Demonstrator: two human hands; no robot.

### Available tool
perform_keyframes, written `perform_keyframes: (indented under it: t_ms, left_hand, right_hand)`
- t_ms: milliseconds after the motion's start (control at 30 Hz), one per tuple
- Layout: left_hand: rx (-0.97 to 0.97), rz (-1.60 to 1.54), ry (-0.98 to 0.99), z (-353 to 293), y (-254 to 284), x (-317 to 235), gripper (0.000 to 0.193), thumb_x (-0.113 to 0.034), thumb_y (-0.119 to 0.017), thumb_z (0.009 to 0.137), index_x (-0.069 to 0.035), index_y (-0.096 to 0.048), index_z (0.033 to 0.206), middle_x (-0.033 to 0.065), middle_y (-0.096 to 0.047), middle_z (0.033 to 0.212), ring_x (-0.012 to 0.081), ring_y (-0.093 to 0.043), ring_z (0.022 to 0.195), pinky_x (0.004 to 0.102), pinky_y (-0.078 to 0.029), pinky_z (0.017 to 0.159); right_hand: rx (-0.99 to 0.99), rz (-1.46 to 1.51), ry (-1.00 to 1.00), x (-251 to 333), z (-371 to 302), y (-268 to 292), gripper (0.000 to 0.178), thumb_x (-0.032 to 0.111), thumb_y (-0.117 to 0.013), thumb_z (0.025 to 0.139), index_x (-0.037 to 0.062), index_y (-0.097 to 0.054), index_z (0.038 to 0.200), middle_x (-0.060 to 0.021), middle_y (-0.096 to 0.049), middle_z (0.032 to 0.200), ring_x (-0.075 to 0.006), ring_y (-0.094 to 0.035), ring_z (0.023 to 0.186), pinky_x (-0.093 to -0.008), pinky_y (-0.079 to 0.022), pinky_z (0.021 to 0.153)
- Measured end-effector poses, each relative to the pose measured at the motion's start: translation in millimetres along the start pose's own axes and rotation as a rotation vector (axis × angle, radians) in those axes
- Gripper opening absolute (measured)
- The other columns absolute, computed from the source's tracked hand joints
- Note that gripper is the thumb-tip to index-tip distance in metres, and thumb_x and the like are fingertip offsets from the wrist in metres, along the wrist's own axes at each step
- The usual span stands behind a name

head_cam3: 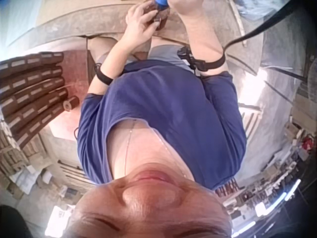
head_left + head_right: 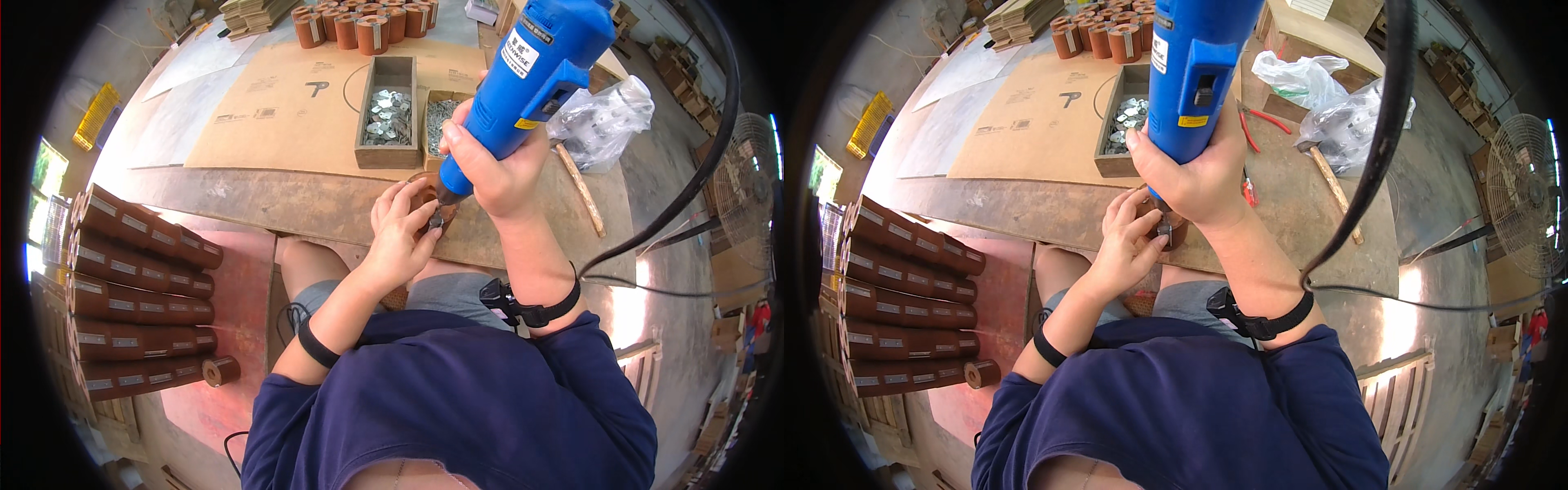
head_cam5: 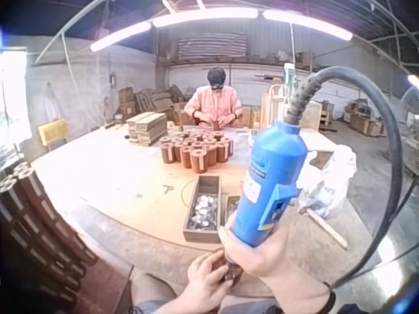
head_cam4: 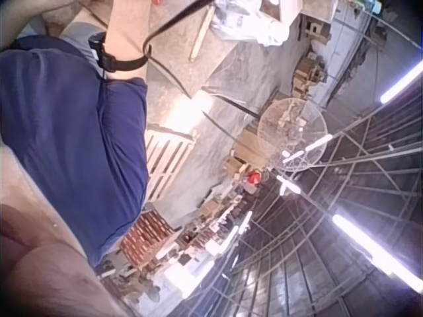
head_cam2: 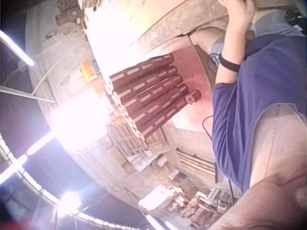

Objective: Attaching metal brackets and components to cylindrical tubes using an electric screwdriver, hammer, and manual screwdriver.

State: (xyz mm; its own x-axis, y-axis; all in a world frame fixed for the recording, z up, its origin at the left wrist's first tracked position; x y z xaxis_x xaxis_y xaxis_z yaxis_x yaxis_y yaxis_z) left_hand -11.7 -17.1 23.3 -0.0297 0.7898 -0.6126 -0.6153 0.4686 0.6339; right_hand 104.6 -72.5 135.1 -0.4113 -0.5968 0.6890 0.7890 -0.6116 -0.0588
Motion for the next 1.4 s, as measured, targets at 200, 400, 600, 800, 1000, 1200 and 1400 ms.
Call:
perform_keyframes:
  t_ms: [200,400,600,800,1000,1200,1400]
  left_hand:
    - [-0.037,0.100,0.009,5.4,-0.9,-2.4,0.045,-0.020,-0.068,0.065,-0.006,-0.056,0.105,0.0183,-0.034,0.128,0.0414,-0.028,0.117,0.0488,-0.021,0.096]
    - [-0.161,0.081,-0.009,8.6,-12.4,7.1,0.050,-0.019,-0.077,0.054,0.000,-0.052,0.094,0.0232,-0.032,0.125,0.0373,-0.044,0.102,0.0433,-0.040,0.081]
    - [-0.078,-0.046,0.136,8.8,-19.8,7.5,0.045,-0.014,-0.076,0.055,0.002,-0.051,0.089,0.0237,-0.032,0.123,0.0314,-0.055,0.081,0.0345,-0.047,0.061]
    - [-0.134,-0.003,0.069,8.2,-22.3,10.0,0.044,-0.014,-0.076,0.056,0.002,-0.051,0.088,0.0232,-0.033,0.121,0.0324,-0.054,0.081,0.0349,-0.047,0.061]
    - [-0.150,-0.015,0.072,9.8,-23.2,10.0,0.043,-0.012,-0.076,0.056,0.002,-0.049,0.085,0.0232,-0.033,0.122,0.0332,-0.054,0.081,0.0350,-0.047,0.061]
    - [-0.084,-0.093,0.175,9.4,-22.8,8.0,0.038,-0.014,-0.076,0.057,-0.002,-0.050,0.082,0.0266,-0.030,0.125,0.0356,-0.051,0.090,0.0404,-0.043,0.079]
    - [-0.112,-0.065,0.143,8.5,-23.9,6.8,0.039,-0.014,-0.076,0.057,-0.002,-0.049,0.082,0.0269,-0.029,0.125,0.0380,-0.048,0.096,0.0408,-0.042,0.081]
  right_hand:
    - [0.040,-0.093,-0.052,-5.2,5.3,-2.2,0.039,-0.001,-0.058,0.071,-0.0005,-0.041,0.105,-0.0077,-0.055,0.072,-0.0139,-0.056,0.061,-0.0266,-0.047,0.055]
    - [0.021,-0.080,-0.118,-11.7,11.2,-13.2,0.031,-0.001,-0.059,0.070,0.0014,-0.043,0.097,-0.0064,-0.055,0.074,-0.0130,-0.056,0.060,-0.0270,-0.047,0.053]
    - [-0.068,-0.065,-0.152,-16.4,8.4,-14.8,0.038,0.009,-0.064,0.064,0.0018,-0.049,0.098,-0.0037,-0.056,0.078,-0.0112,-0.053,0.068,-0.0255,-0.045,0.062]
    - [-0.093,-0.106,-0.168,-15.8,9.6,-14.6,0.037,0.009,-0.064,0.063,0.0021,-0.048,0.095,-0.0036,-0.055,0.075,-0.0107,-0.053,0.064,-0.0253,-0.045,0.059]
    - [-0.087,-0.073,-0.180,-20.5,9.5,-12.4,0.034,0.009,-0.064,0.063,0.0026,-0.048,0.092,-0.0026,-0.055,0.073,-0.0098,-0.052,0.063,-0.0249,-0.045,0.058]
    - [-0.031,-0.149,-0.118,-18.1,10.5,-10.9,0.025,-0.001,-0.056,0.070,-0.0007,-0.043,0.092,-0.0080,-0.056,0.072,-0.0133,-0.056,0.059,-0.0270,-0.048,0.055]
    - [-0.048,-0.125,-0.135,-19.7,9.6,-8.6,0.028,0.000,-0.058,0.069,-0.0004,-0.043,0.092,-0.0076,-0.055,0.071,-0.0130,-0.055,0.058,-0.0263,-0.047,0.054]
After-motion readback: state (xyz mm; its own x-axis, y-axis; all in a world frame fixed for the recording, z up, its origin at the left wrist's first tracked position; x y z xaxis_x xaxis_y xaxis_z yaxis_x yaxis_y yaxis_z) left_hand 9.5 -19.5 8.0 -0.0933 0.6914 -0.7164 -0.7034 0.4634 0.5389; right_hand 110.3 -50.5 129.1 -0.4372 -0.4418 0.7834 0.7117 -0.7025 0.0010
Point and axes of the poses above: each hand's wrist, its own z-axis towards the middle knuckle, its own y-axis out of the back of the hand, x = y × z, the point moved 2 cm from there along z, towards the middle knuckle
